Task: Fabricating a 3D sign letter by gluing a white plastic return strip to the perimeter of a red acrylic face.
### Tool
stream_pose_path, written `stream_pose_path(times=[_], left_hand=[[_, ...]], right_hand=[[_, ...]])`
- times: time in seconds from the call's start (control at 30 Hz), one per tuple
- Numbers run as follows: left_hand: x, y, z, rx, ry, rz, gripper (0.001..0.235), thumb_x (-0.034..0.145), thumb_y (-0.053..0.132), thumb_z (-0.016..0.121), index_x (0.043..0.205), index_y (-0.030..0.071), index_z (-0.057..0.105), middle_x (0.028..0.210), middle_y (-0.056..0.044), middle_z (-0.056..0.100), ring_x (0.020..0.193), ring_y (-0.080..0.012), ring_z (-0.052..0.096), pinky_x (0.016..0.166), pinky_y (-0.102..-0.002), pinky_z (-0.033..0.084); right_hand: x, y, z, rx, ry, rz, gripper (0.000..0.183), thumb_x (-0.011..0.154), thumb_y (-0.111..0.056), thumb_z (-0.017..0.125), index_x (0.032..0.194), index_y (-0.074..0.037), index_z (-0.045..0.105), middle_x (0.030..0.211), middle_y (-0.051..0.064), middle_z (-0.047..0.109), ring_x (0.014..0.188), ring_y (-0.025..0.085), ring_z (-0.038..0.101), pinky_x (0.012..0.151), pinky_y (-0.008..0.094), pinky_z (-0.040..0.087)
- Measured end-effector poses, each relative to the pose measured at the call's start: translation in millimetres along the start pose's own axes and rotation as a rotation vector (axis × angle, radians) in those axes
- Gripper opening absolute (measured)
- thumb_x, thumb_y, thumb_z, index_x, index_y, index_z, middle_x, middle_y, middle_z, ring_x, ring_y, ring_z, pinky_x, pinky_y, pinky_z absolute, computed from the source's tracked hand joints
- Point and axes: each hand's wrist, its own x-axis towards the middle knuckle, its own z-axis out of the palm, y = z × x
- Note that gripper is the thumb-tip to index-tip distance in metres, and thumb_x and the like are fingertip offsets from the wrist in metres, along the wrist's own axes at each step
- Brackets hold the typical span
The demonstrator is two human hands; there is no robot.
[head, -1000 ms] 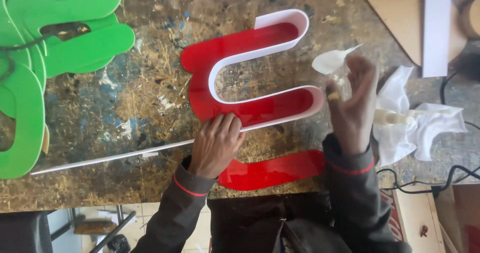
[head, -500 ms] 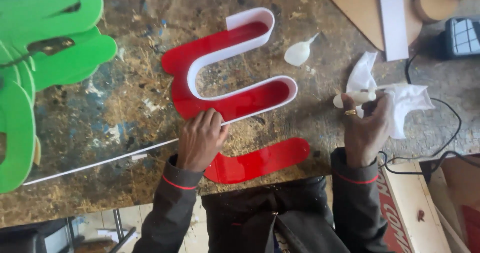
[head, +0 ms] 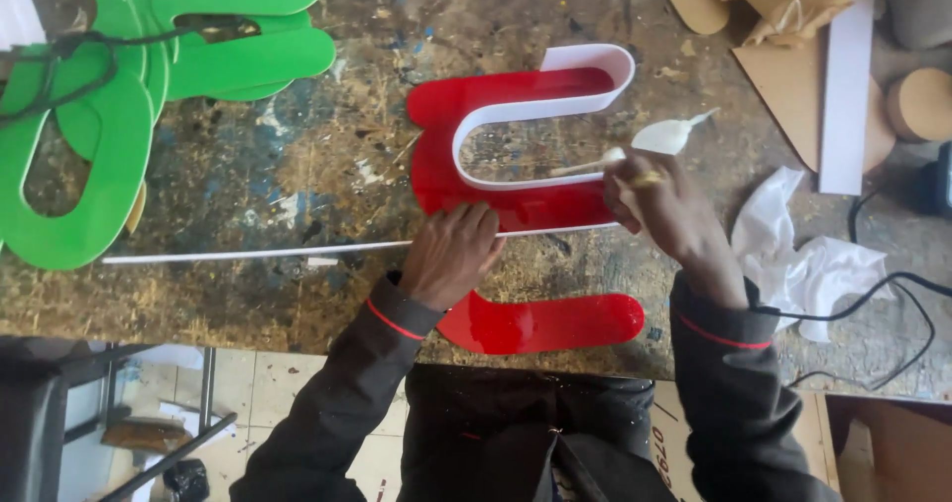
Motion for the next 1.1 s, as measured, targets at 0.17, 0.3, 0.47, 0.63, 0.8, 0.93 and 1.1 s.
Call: stream_pose_path(times=[0.17,0.3,0.47,0.63,0.8,0.93,1.1], left_hand=[[-1,-2,8,0.022,0.006,0.014,0.016,0.101,0.026,0.076,0.105,0.013,0.069,0.099,-0.003,0.064,0.095,-0.0293,0.074,0.066,-0.042,0.061],[-1,1,8,0.06,-0.014,0.022,0.015,0.105,0.024,0.074,0.111,0.012,0.07,0.102,-0.003,0.064,0.095,-0.027,0.075,0.067,-0.04,0.061],[-2,1,17,0.051,-0.021,0.003,0.013,0.104,0.026,0.074,0.108,0.014,0.07,0.1,0.0,0.063,0.095,-0.0261,0.075,0.066,-0.039,0.061],[-1,-1,17,0.067,-0.016,-0.002,0.011,0.104,0.026,0.071,0.108,0.016,0.07,0.101,0.0,0.065,0.095,-0.024,0.076,0.067,-0.037,0.062],[1,2,3,0.065,-0.003,0.011,0.009,0.103,0.025,0.072,0.106,0.017,0.069,0.098,0.0,0.062,0.092,-0.0223,0.075,0.065,-0.036,0.061],[2,2,4,0.068,-0.001,-0.008,0.01,0.103,0.025,0.072,0.106,0.016,0.069,0.098,0.001,0.063,0.092,-0.0233,0.075,0.064,-0.037,0.061],[2,1,5,0.073,-0.021,0.011,0.01,0.105,0.025,0.071,0.106,0.015,0.07,0.099,-0.001,0.064,0.093,-0.0233,0.076,0.065,-0.036,0.062]], right_hand=[[14,-44,17,-0.535,-0.164,0.024,0.066,0.104,-0.061,0.054,0.086,-0.003,0.08,0.074,0.029,0.068,0.076,0.046,0.067,0.077,0.056,0.05],[34,-33,25,-0.783,-0.173,0.12,0.056,0.108,-0.04,0.055,0.084,0.002,0.084,0.07,0.022,0.073,0.074,0.041,0.075,0.078,0.055,0.053],[37,-41,33,-0.978,-0.283,0.022,0.045,0.108,-0.024,0.051,0.095,0.006,0.082,0.074,0.023,0.071,0.075,0.043,0.076,0.074,0.055,0.056],[45,-29,19,-0.864,-0.185,0.116,0.052,0.109,-0.033,0.052,0.086,-0.005,0.091,0.06,0.014,0.068,0.061,0.031,0.075,0.066,0.049,0.058],[43,-20,21,-0.992,-0.307,0.023,0.053,0.109,-0.028,0.046,0.087,0.002,0.084,0.065,0.015,0.065,0.065,0.039,0.076,0.059,0.054,0.057],[41,-29,25,-0.878,-0.206,0.019,0.054,0.111,-0.029,0.046,0.083,-0.004,0.086,0.057,0.006,0.062,0.053,0.025,0.07,0.054,0.045,0.056],[39,-41,32,-1.094,-0.351,-0.091,0.051,0.109,-0.023,0.046,0.086,0.004,0.081,0.06,0.004,0.055,0.048,0.026,0.063,0.047,0.042,0.045]])
